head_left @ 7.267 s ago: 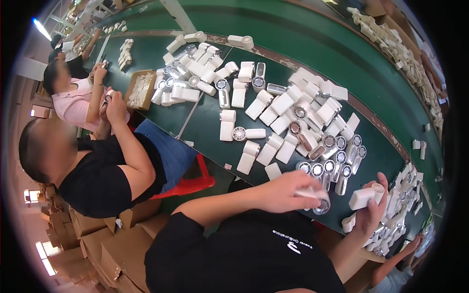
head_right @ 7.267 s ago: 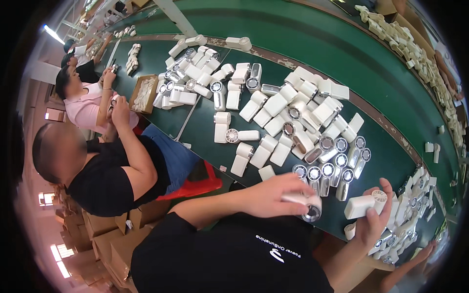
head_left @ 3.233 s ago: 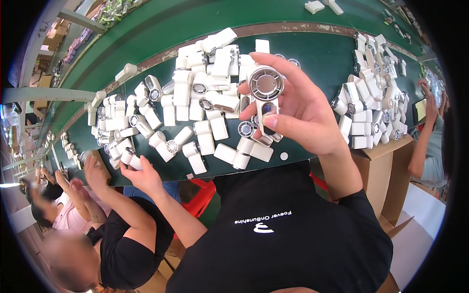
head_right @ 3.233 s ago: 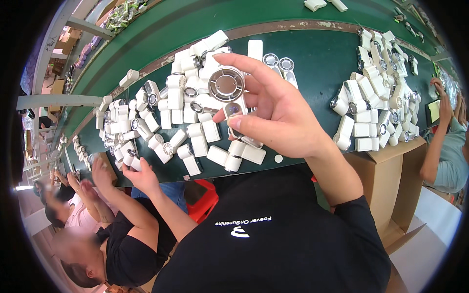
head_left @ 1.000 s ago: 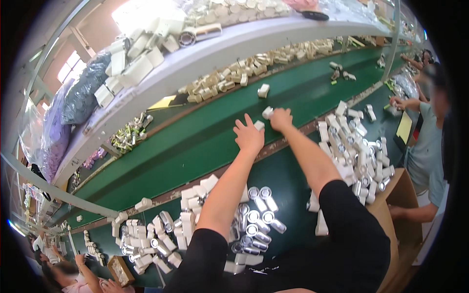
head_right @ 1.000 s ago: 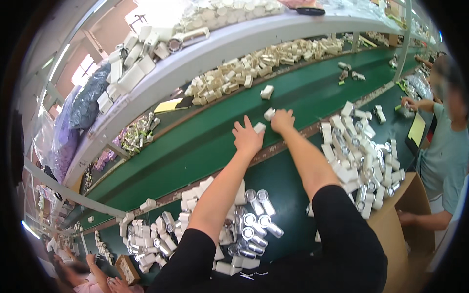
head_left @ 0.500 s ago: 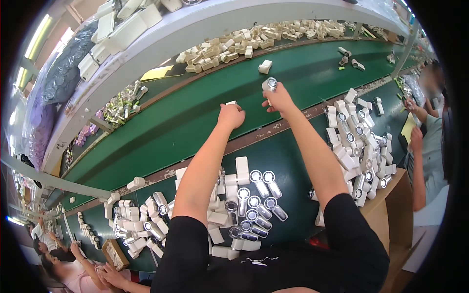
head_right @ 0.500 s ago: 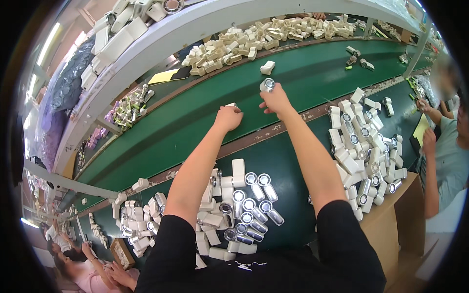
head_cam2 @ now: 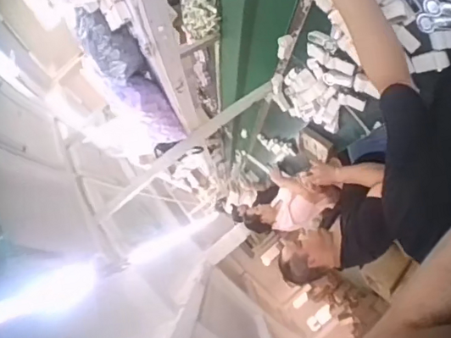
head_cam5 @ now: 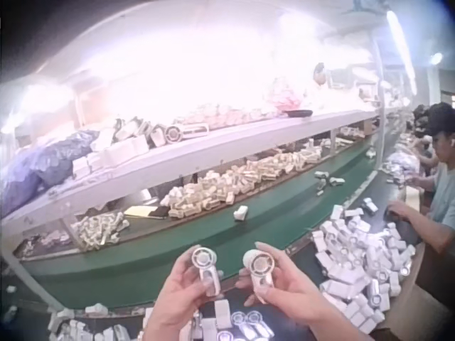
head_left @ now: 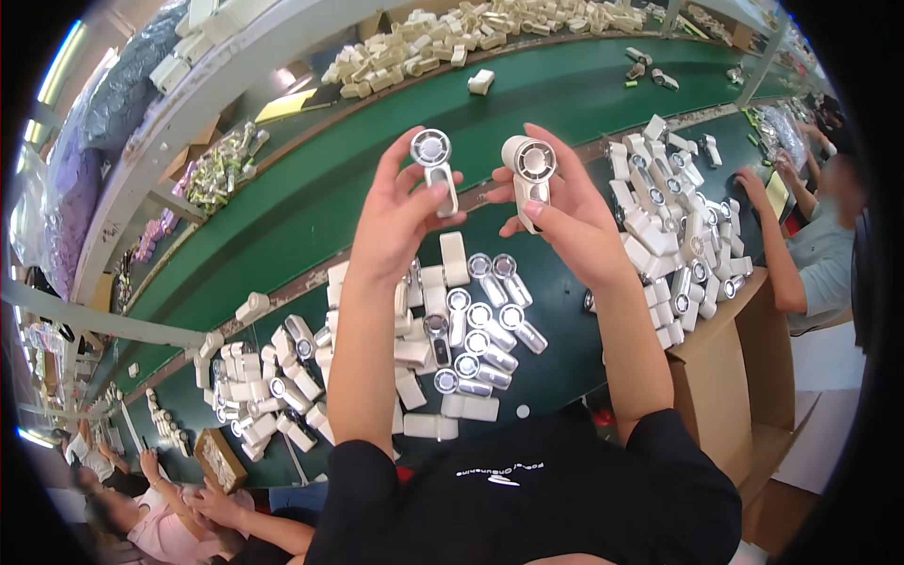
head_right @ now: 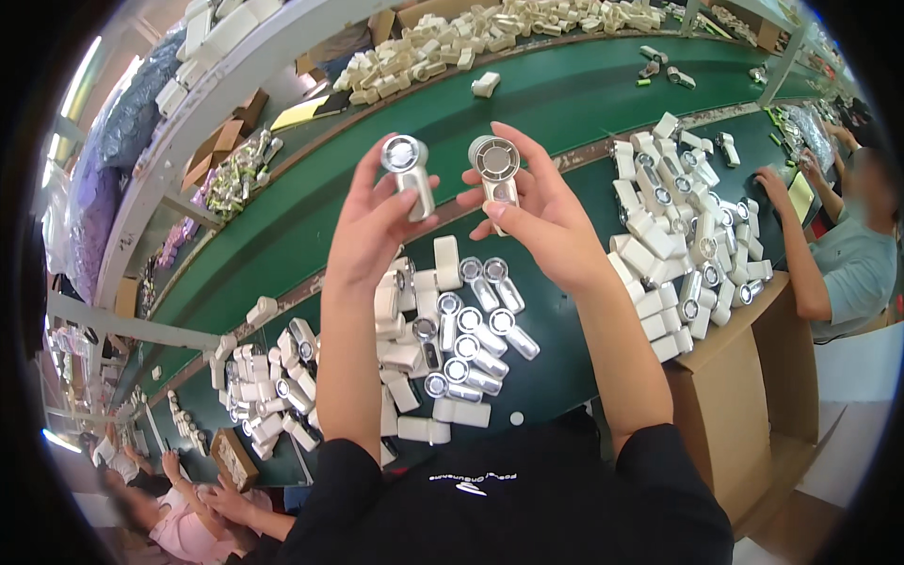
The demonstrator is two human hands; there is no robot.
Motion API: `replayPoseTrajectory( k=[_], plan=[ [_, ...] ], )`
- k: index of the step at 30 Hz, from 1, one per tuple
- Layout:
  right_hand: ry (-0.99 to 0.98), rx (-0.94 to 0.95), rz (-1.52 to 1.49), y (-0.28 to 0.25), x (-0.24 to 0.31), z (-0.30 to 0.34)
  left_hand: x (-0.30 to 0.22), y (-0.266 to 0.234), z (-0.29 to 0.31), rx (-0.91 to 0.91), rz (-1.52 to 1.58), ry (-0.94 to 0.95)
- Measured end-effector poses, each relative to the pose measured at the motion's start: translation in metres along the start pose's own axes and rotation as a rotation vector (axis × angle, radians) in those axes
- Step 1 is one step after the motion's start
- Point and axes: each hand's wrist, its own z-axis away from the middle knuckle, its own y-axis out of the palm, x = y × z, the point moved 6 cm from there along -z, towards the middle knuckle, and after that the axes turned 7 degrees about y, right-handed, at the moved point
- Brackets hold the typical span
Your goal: Inspect and sort small white handheld electronic devices on a factory assembly line.
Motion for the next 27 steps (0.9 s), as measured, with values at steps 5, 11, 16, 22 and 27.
replayPoseTrajectory(
  k=[5, 11, 16, 22, 27],
  plan=[
    [0.002, 0.087, -0.056, 0.035, -0.020, 0.026, -0.010, 0.007, 0.091, -0.080, 0.057, 0.084],
    [0.026, 0.110, -0.086, 0.068, -0.049, 0.037, 0.003, -0.005, 0.136, -0.173, -0.005, 0.121],
    [0.071, 0.144, -0.076, 0.082, -0.064, 0.041, 0.000, -0.009, 0.150, -0.196, -0.057, 0.176],
    [0.088, 0.126, -0.100, 0.082, -0.069, 0.043, 0.000, -0.004, 0.154, -0.179, -0.013, 0.174],
    [0.065, 0.133, -0.066, 0.081, -0.067, 0.041, 0.004, -0.006, 0.153, -0.185, -0.016, 0.214]
  ],
)
